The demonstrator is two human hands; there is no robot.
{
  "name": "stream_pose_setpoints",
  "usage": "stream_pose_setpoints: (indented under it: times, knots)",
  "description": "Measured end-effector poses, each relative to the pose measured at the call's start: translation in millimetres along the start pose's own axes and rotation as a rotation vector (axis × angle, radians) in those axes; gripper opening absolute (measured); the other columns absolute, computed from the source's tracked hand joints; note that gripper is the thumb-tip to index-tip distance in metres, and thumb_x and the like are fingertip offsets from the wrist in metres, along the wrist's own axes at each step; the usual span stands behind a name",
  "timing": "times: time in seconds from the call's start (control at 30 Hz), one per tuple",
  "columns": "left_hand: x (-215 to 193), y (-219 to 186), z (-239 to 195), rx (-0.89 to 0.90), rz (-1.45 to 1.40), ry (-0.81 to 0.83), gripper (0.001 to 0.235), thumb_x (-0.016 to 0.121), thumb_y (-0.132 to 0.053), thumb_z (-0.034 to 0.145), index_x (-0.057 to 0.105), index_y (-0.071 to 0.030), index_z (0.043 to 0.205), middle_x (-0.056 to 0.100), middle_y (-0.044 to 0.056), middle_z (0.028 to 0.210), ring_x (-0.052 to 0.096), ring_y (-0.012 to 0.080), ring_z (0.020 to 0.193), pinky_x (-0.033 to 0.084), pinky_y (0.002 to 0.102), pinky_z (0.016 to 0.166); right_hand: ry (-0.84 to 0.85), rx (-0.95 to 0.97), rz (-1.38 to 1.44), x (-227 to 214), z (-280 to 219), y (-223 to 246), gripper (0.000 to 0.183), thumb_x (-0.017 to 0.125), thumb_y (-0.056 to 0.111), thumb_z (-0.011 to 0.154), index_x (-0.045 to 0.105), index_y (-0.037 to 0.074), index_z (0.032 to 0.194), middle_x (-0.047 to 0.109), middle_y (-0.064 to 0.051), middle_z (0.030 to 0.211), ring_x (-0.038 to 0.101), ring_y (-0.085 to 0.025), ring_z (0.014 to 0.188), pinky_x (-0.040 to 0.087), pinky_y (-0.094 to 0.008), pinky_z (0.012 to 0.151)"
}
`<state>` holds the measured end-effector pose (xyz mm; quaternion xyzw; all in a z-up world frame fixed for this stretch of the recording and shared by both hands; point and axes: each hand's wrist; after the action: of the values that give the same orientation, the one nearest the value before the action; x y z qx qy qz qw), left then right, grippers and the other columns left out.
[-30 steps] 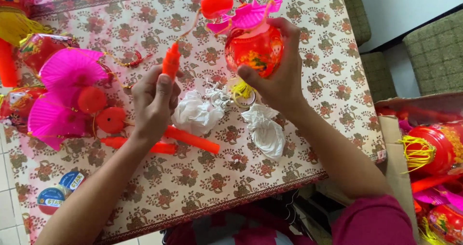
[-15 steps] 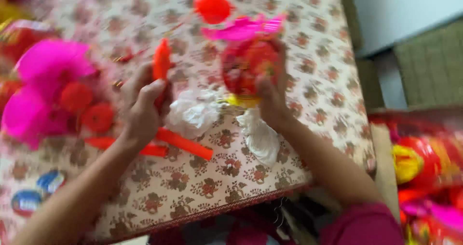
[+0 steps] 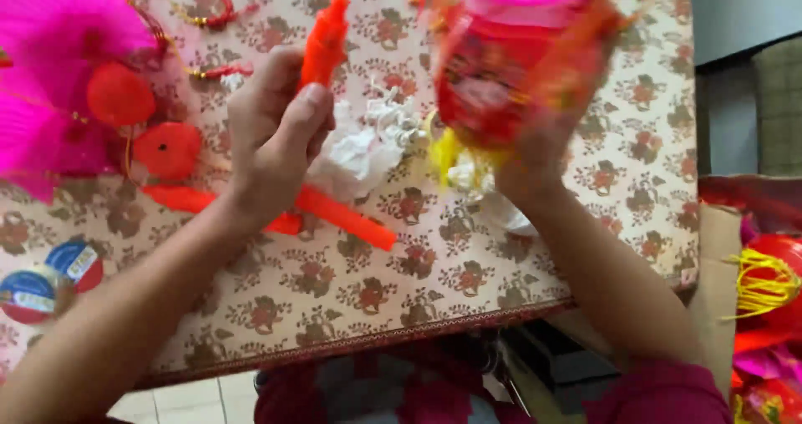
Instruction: Assembling decorative lanterns by attaching plastic handles and light components and then organizing them into a box.
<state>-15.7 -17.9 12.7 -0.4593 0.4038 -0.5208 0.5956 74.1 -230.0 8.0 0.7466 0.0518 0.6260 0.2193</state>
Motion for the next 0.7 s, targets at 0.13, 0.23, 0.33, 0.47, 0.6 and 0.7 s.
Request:
stream_pose_setpoints:
  times: [0.13,0.23,0.33,0.47,0.6,0.7]
  knots:
    - [1,5,0,0.032,0.085,-0.032,0.037,0.046,-0.037,0.111,0.053,-0.001,0.115,0.044,-0.001,0.067,0.041,0.0075,0.05,0.032,0.023,0.044,0.893,-0.44,-0.782,-16,10,0,0.056,0.058,0.041,0.104,0.038,0.021,0.152,0.043,-0.006,0.145,0.048,-0.022,0.136,0.06,-0.047,0.112]
    - [2,1,0,0.052,0.116,-0.063,0.03,0.043,-0.029,0.115,0.056,-0.002,0.114,0.045,0.0,0.065,0.04,0.0081,0.048,0.033,0.022,0.041,0.924,-0.411,-0.753,-16,3,-3,0.054,0.058,0.046,0.105,0.035,0.023,0.149,0.041,-0.006,0.139,0.049,-0.022,0.134,0.062,-0.049,0.109]
    - [3,0,3,0.075,0.183,-0.075,0.034,0.044,-0.026,0.114,0.058,0.003,0.123,0.053,0.005,0.071,0.045,0.01,0.048,0.036,0.022,0.042,0.878,-0.371,-0.756,-19,-1,-6,0.063,0.058,0.051,0.109,0.032,0.019,0.155,0.044,-0.01,0.148,0.05,-0.029,0.138,0.061,-0.052,0.114]
    - [1,8,1,0.151,0.182,-0.058,0.024,0.044,-0.01,0.113,0.05,0.005,0.131,0.05,0.003,0.074,0.041,0.009,0.05,0.035,0.022,0.04,0.863,-0.318,-0.815,-4,-22,-2,0.074,0.077,0.036,0.098,0.026,0.017,0.148,0.039,-0.013,0.141,0.057,-0.031,0.131,0.072,-0.049,0.099]
    - [-7,11,9,0.21,0.261,-0.102,0.045,0.043,0.013,0.105,0.046,0.01,0.15,0.059,0.013,0.094,0.048,0.0133,0.06,0.043,0.023,0.045,0.864,-0.392,-1.015,0,-22,1,0.082,0.08,0.03,0.096,0.021,0.019,0.152,0.033,-0.012,0.149,0.046,-0.027,0.142,0.065,-0.04,0.111]
    - [-13,-11,16,0.181,0.31,-0.07,0.022,0.05,-0.007,0.113,0.054,0.007,0.129,0.046,0.003,0.08,0.043,0.0109,0.062,0.037,0.025,0.05,0.86,-0.405,-1.064,1,-20,2,0.083,0.078,0.037,0.097,0.019,0.018,0.153,0.034,-0.012,0.148,0.05,-0.026,0.137,0.067,-0.038,0.103]
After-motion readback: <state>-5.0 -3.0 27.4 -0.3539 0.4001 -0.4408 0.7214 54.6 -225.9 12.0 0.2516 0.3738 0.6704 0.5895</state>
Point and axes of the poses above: each hand's wrist, its own z-axis towards the middle knuckle, its own x-axis out of the palm, y = z × x
